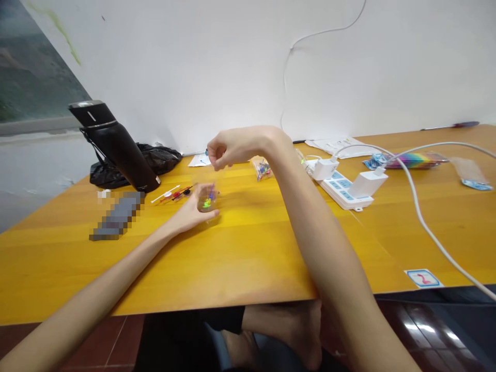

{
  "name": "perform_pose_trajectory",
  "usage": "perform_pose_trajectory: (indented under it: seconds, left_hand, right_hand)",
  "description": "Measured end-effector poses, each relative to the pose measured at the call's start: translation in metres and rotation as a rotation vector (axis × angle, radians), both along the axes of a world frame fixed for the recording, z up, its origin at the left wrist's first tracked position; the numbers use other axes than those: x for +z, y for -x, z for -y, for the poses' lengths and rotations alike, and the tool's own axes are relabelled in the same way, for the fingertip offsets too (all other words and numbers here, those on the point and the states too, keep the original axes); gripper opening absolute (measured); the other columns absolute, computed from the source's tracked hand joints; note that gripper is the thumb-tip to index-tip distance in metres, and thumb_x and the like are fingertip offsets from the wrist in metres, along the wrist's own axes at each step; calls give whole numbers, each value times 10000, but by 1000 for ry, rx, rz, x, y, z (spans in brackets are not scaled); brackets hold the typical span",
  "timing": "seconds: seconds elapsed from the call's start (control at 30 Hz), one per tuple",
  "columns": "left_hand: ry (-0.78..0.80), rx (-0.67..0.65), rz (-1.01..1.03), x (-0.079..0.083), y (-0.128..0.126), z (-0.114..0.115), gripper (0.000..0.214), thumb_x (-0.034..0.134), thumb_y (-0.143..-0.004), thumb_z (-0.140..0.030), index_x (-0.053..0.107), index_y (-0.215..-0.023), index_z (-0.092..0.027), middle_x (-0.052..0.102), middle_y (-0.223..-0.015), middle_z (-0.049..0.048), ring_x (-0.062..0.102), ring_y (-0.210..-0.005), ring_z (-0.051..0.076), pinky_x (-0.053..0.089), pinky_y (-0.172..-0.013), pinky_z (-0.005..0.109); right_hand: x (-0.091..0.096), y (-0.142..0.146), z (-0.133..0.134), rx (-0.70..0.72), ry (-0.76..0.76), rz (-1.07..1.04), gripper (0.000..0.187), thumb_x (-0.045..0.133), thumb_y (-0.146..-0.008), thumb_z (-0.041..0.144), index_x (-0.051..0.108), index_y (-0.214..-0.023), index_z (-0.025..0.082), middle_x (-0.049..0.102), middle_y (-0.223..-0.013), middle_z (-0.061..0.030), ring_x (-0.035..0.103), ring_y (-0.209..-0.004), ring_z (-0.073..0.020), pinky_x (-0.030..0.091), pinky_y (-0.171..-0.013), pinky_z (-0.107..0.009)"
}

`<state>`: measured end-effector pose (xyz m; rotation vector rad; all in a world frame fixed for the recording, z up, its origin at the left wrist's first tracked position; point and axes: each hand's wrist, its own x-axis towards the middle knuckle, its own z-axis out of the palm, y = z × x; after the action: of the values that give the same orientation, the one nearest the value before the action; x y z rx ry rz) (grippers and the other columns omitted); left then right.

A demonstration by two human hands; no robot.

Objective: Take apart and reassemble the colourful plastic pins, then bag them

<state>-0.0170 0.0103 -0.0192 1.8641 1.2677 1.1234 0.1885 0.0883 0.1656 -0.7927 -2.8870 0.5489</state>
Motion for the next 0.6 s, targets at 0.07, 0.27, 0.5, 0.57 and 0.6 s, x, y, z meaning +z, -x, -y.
perform_pose_trajectory:
  seconds: [0.07, 0.27, 0.5, 0.57, 0.6]
  left_hand:
    - [1, 5, -16, 1, 0, 1, 596, 749, -765, -273, 457, -1283, -224, 604, -1269, 119, 582, -1248, 267, 449, -1101, 491]
    - [6, 28, -48, 1, 0, 1, 575, 783, -747, -308, 464, -1220, -235, 607, -1268, 108, 581, -1260, 281, 421, -1118, 504]
    - [21, 123, 143, 2, -1, -4, 581, 800, -733, -334, 484, -1208, -224, 617, -1257, 117, 595, -1235, 276, 450, -1084, 494]
    - [35, 148, 221, 5, -1, -4, 576, 800, -740, -355, 491, -1212, -233, 620, -1266, 114, 601, -1232, 278, 478, -1053, 484]
    - [26, 166, 252, 7, -1, -4, 574, 800, -745, -365, 494, -1213, -237, 623, -1268, 112, 602, -1234, 279, 481, -1049, 483]
  right_hand:
    - [0, -3, -3, -4, -9, -14, 119, 774, -811, 316, 727, -847, 212, 722, -869, -2, 645, -876, -193, 472, -723, -293]
    - [3, -7, -1, -54, -43, -70, 134, 788, -785, 323, 734, -861, 226, 725, -859, -6, 651, -879, -208, 481, -734, -311]
    - [6, 6, 3, -98, -158, -474, 241, 571, -942, 413, 697, -1079, 260, 756, -1061, -38, 650, -992, -219, 497, -820, -332]
    - [-5, 11, -13, -170, -185, -575, 264, 501, -977, 389, 673, -1116, 245, 753, -1089, -59, 652, -978, -208, 499, -825, -326]
    - [-14, 15, -24, -200, -177, -604, 255, 493, -977, 356, 671, -1105, 225, 752, -1077, -72, 658, -948, -201, 500, -818, -321]
